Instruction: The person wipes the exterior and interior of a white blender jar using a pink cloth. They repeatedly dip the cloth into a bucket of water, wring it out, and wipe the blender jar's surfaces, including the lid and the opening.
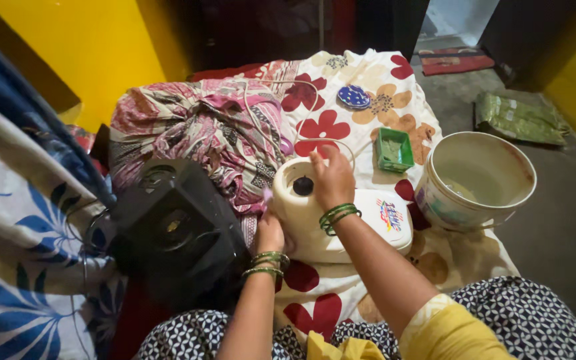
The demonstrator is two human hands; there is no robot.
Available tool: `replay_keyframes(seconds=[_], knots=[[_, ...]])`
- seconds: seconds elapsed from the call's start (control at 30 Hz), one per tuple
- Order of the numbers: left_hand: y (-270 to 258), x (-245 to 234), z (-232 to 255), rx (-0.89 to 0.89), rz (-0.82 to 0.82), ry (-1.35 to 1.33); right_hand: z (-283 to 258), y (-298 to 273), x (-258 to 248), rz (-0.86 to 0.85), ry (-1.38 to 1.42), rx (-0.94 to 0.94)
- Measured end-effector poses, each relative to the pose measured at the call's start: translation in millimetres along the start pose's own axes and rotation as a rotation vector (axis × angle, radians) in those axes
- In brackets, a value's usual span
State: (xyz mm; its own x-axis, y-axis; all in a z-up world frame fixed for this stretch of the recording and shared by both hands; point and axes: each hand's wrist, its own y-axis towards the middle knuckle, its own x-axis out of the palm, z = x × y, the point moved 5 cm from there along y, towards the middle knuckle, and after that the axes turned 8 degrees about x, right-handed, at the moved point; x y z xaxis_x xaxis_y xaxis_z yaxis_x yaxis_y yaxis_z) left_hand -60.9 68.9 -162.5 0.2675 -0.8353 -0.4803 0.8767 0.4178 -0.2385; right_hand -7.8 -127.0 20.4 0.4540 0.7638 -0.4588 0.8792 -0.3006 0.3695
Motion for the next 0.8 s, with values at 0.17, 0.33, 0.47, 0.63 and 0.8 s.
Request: replay_keyframes(seconds=[0.17,0.33,0.47,0.63,0.8], knots=[[-51.9,-33.5,28.5,0.309,0.074,-0.125,16.9,-26.6,-38.6,0.09,0.133,-0.187],[-85.3,-62.1,121.2,0.538,-0.106,-0.527,29.7,-84.0,-53.7,-0.35,0.418,-0.089],[-117.4,-67.7,181.2,0.512,-0.235,-0.37,29.7,-97.3,-58.9,-0.507,0.134,-0.164],[-131.4,-84.8,212.8,0.852,-0.065,-0.099,36.7,-56.9,-112.4,-0.226,-0.271,-0.065],[-135.7,-59.3,225.9,0.926,-0.172,-0.042,66.5,-31.1,-119.0,-0.254,0.061,0.284]])
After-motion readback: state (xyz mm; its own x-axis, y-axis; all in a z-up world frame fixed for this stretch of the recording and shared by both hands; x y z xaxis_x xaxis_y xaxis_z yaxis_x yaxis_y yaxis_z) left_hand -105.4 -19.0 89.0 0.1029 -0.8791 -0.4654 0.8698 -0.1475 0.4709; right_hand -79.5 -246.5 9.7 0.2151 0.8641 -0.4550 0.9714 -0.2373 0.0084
